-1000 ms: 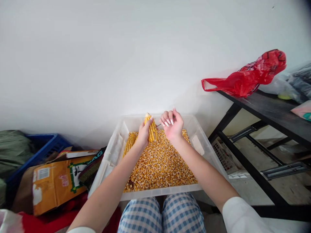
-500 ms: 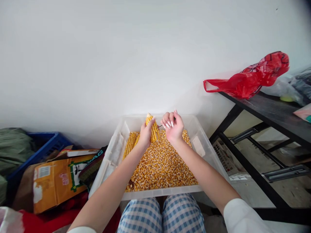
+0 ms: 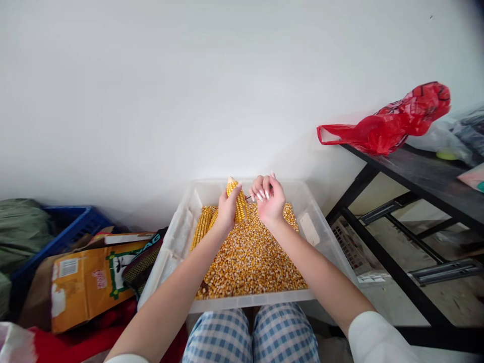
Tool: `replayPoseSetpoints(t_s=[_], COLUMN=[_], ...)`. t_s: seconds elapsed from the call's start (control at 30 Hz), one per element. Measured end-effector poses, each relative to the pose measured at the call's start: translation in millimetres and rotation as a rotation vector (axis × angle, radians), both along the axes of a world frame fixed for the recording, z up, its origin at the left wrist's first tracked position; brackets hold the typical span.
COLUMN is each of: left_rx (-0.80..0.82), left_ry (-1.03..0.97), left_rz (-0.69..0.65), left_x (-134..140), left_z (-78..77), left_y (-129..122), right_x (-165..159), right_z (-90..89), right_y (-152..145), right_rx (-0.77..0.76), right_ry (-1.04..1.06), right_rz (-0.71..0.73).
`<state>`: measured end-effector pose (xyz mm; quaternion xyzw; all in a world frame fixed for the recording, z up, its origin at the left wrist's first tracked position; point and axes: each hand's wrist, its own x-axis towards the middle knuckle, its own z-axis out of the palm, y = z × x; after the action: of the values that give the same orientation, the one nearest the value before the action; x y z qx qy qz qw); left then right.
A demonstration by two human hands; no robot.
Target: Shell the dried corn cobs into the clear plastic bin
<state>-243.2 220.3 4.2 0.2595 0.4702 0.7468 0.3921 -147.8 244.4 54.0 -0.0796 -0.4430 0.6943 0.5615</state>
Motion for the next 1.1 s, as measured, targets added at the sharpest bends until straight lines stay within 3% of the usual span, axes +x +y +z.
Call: replayPoseSetpoints(t_s=[0.7,0.9,1.1], left_rx=[-0.069,-0.059,-0.060], left_ry=[-0.032,-0.067,-0.082], left_rz=[0.140,0.081,0.060], left_x=[1,6,10], left_z=[-24.5,-29.5,-23.6], left_y=[5,5,4], right_x=[-16,-18,-14], right_z=[-19.5,-21.6,-17.9], right_y=[9,8,15], right_rx=[-0.131,-0.101,-0.102], right_ry=[-0.015,-0.019,-0.081], right_rz=[0.058,0.117,0.159])
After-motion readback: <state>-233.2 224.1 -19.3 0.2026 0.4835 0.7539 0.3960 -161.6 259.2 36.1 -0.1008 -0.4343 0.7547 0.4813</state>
